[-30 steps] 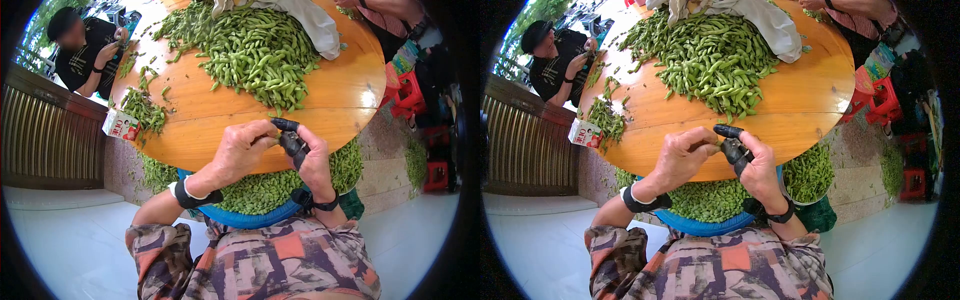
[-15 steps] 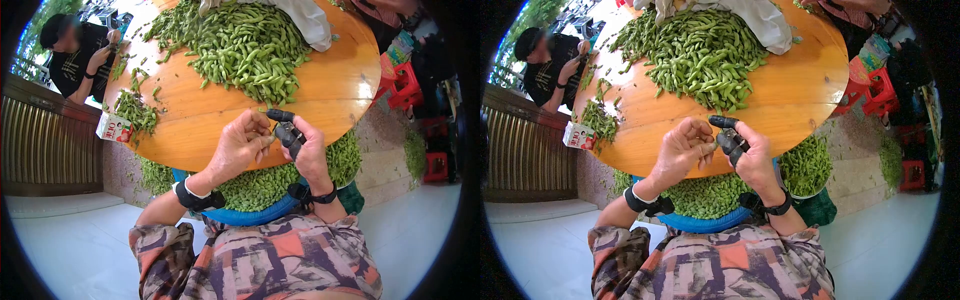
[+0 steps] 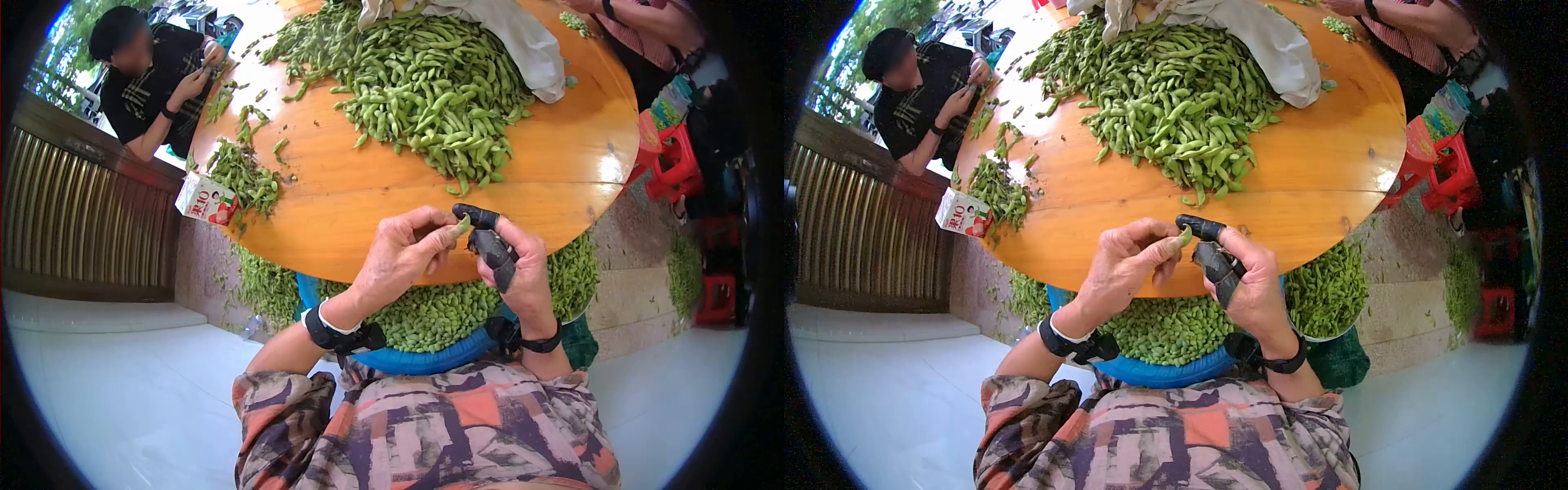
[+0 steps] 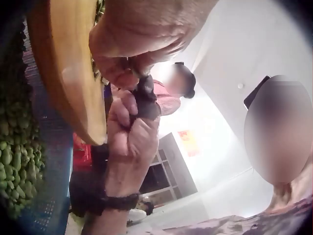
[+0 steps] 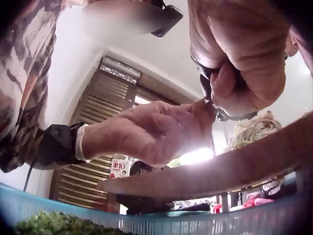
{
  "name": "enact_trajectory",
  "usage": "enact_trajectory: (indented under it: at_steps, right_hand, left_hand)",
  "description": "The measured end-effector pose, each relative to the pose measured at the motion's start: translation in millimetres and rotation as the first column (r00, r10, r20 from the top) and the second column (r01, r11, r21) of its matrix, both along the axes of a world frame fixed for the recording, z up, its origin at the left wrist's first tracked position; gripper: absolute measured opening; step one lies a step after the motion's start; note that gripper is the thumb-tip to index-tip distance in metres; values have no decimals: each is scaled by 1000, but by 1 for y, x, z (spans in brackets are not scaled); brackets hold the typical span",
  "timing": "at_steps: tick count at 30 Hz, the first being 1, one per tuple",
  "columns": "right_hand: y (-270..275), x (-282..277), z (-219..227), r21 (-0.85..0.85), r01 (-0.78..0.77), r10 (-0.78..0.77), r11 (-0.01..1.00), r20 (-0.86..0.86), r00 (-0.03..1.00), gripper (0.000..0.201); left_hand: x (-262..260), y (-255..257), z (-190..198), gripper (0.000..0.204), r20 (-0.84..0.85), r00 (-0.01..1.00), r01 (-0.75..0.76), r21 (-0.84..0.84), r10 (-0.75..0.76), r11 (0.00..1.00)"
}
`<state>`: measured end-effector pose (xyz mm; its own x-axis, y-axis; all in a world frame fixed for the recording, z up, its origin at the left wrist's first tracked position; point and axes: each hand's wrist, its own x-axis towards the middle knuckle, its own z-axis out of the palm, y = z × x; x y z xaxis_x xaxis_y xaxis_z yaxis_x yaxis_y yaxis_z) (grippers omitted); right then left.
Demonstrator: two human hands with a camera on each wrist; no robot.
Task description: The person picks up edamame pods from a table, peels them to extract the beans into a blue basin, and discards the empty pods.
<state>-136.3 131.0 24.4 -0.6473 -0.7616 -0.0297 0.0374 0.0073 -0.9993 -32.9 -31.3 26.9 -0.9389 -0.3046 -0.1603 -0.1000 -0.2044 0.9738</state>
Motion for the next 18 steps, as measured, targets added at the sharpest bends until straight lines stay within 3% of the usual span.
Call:
enact_trajectory:
  at_steps: [1,5,7,11,17,18]
  right_hand:
    - [2,1,0,-27,-51,55,998,176,983,35]
    - [0,4,8,35,-48,43,998,151,988,39]
    - [-1,5,5,-36,-55,61,998,200,978,39]
    - [0,6,10,-16,-79,81,997,193,978,37]
    - [-3,5,3,-1,-84,84,996,62,995,30]
    - [-1,4,-1,1,-82,82,997,65,995,30]
  left_hand:
    - [1,1,-2,15,-3,999,-43,-90,43,995]
    - [5,12,-9,13,-1,998,-55,-137,56,989]
    - [5,14,-16,14,11,990,-138,-112,140,984]
    - [6,18,-16,12,-21,977,-213,-167,212,963]
    - [10,25,-19,8,45,974,-221,-3,221,975]
    - [10,26,-20,8,38,980,-198,182,195,963]
